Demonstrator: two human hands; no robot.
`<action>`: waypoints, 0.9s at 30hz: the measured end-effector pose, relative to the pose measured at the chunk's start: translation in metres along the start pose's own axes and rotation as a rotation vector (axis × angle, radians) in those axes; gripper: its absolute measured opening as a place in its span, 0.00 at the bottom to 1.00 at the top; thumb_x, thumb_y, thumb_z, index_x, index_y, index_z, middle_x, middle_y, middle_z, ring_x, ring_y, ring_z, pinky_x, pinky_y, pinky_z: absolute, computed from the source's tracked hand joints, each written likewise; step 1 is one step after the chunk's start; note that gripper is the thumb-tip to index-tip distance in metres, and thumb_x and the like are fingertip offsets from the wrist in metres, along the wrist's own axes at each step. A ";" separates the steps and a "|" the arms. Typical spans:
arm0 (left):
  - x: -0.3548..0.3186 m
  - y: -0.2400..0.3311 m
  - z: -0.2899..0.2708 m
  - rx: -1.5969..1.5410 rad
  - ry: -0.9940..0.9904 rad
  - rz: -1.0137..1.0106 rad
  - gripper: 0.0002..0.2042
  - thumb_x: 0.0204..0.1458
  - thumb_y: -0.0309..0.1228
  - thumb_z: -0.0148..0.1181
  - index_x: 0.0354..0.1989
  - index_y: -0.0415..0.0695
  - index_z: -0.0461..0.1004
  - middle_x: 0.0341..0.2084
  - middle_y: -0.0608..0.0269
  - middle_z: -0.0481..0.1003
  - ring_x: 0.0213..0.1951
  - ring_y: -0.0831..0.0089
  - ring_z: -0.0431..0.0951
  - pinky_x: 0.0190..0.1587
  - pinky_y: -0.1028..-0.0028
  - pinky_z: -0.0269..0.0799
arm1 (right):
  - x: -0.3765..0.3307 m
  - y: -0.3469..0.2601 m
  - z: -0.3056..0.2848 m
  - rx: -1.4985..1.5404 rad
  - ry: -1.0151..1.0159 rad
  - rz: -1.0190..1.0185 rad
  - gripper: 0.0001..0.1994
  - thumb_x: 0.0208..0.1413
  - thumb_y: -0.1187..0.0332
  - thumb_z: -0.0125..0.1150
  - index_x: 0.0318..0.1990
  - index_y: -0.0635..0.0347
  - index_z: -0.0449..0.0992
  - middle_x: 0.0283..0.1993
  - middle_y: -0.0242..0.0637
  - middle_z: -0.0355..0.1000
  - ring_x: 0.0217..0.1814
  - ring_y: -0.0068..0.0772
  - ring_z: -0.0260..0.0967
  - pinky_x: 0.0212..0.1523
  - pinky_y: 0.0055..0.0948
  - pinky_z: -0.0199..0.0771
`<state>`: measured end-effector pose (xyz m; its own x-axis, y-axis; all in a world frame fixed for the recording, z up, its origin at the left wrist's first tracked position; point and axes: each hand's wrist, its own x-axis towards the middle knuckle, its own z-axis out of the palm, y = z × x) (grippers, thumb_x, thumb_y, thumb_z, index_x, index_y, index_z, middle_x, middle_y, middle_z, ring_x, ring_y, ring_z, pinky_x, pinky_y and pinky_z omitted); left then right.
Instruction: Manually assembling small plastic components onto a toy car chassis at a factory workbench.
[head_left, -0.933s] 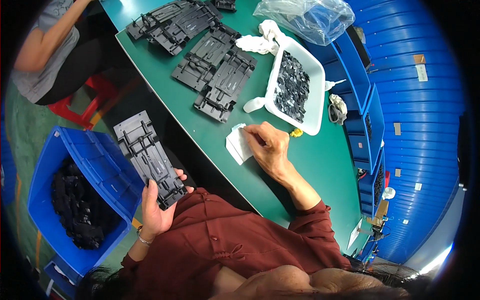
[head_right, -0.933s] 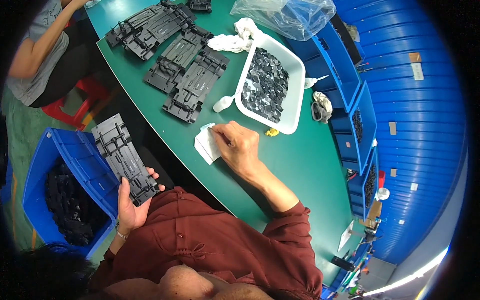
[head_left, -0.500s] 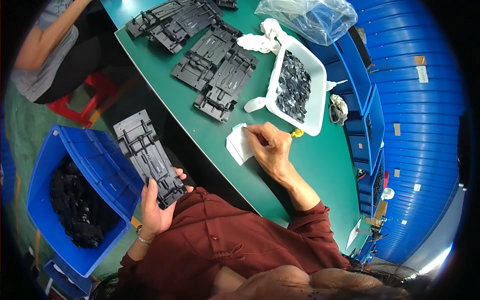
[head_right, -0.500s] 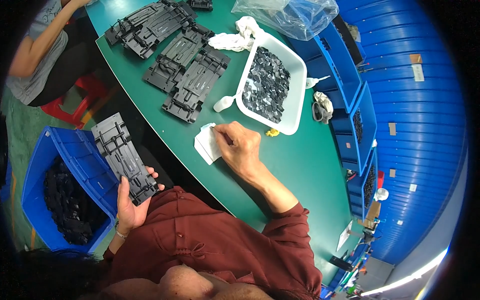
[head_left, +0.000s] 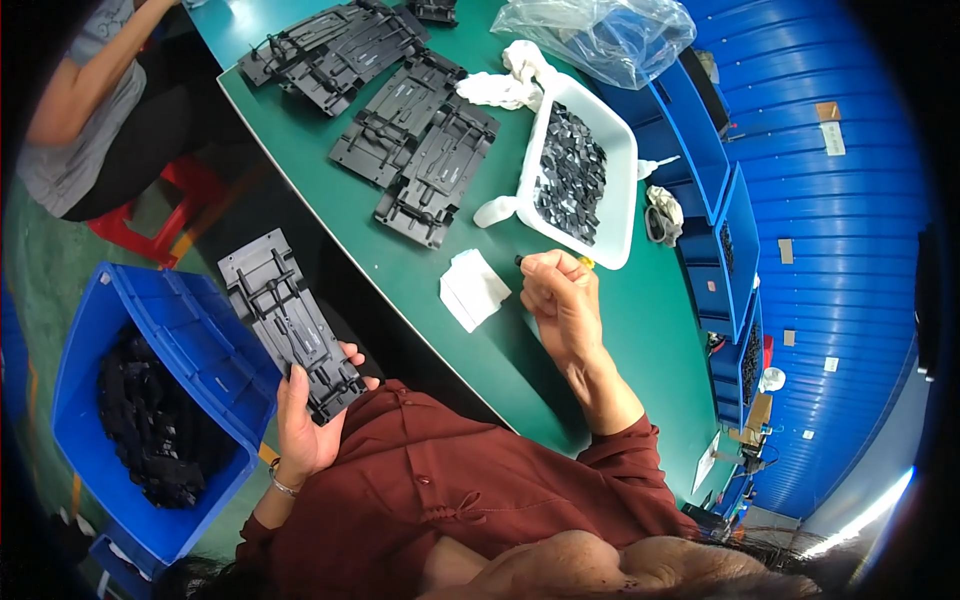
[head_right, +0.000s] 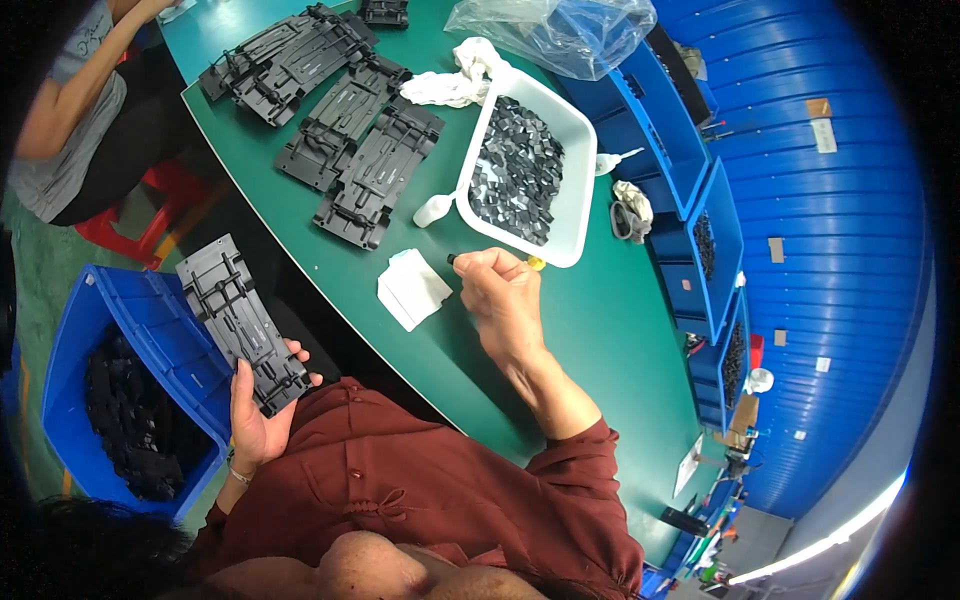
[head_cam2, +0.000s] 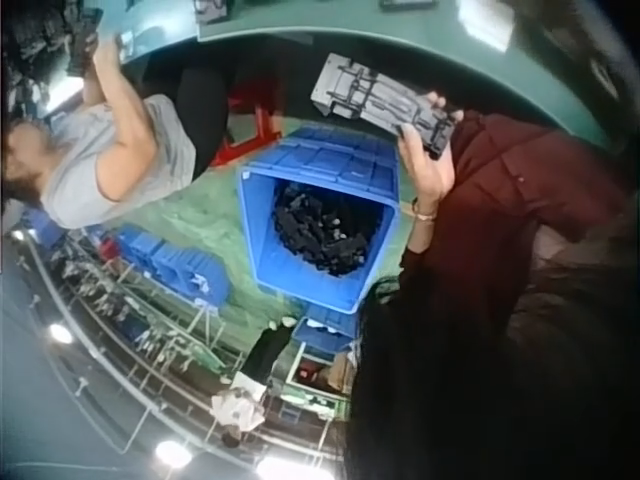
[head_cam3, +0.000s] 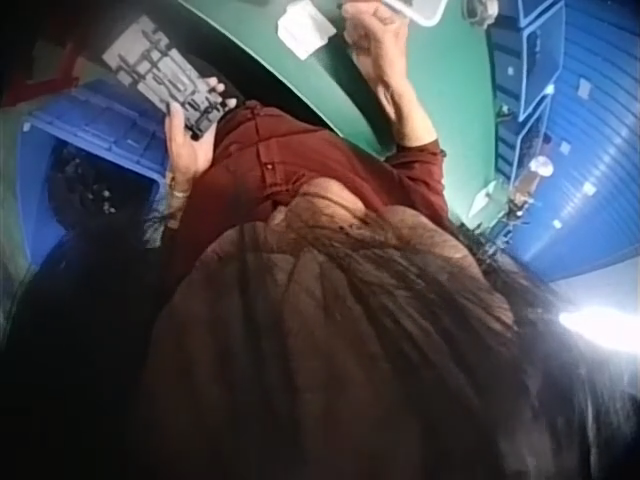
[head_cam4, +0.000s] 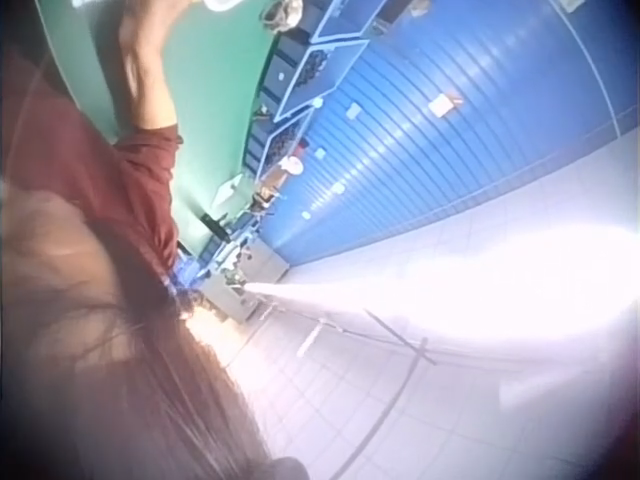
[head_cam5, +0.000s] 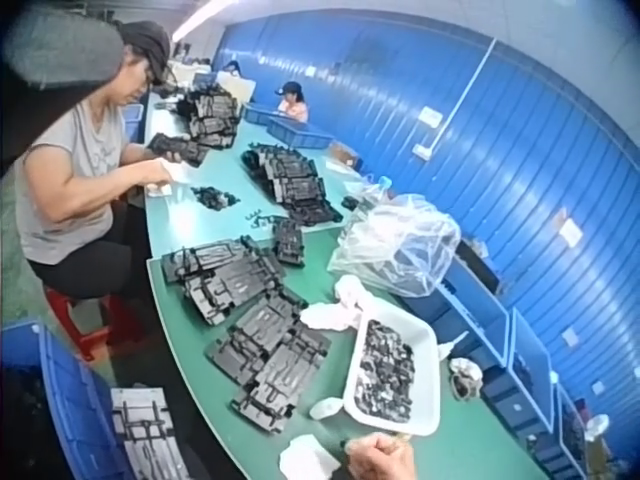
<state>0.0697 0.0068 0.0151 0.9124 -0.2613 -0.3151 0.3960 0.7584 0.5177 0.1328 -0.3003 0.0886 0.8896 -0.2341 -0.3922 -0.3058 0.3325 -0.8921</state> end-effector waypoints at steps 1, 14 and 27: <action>0.000 0.000 -0.003 -0.008 -0.003 -0.002 0.24 0.71 0.44 0.40 0.64 0.36 0.62 0.55 0.48 0.72 0.56 0.60 0.74 0.54 0.51 0.77 | -0.001 0.000 0.003 -0.008 0.004 -0.002 0.04 0.56 0.75 0.65 0.31 0.64 0.77 0.22 0.23 0.65 0.20 0.13 0.48 0.23 0.19 0.45; 0.000 -0.003 -0.001 0.038 -0.019 -0.011 0.24 0.72 0.46 0.38 0.65 0.41 0.63 0.55 0.51 0.73 0.56 0.60 0.73 0.53 0.53 0.74 | -0.021 -0.006 0.005 0.086 0.019 0.205 0.08 0.58 0.73 0.64 0.27 0.55 0.72 0.20 0.19 0.53 0.18 0.13 0.44 0.24 0.21 0.44; 0.000 -0.004 0.001 0.050 -0.017 -0.018 0.24 0.72 0.46 0.39 0.65 0.41 0.62 0.55 0.51 0.73 0.56 0.60 0.74 0.53 0.52 0.74 | -0.027 -0.003 0.001 0.096 -0.032 0.181 0.05 0.57 0.72 0.66 0.31 0.63 0.77 0.20 0.22 0.59 0.19 0.14 0.48 0.24 0.22 0.48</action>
<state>0.0682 0.0033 0.0134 0.9066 -0.2852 -0.3109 0.4164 0.7232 0.5510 0.1099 -0.2940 0.1026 0.8338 -0.1337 -0.5357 -0.4294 0.4528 -0.7814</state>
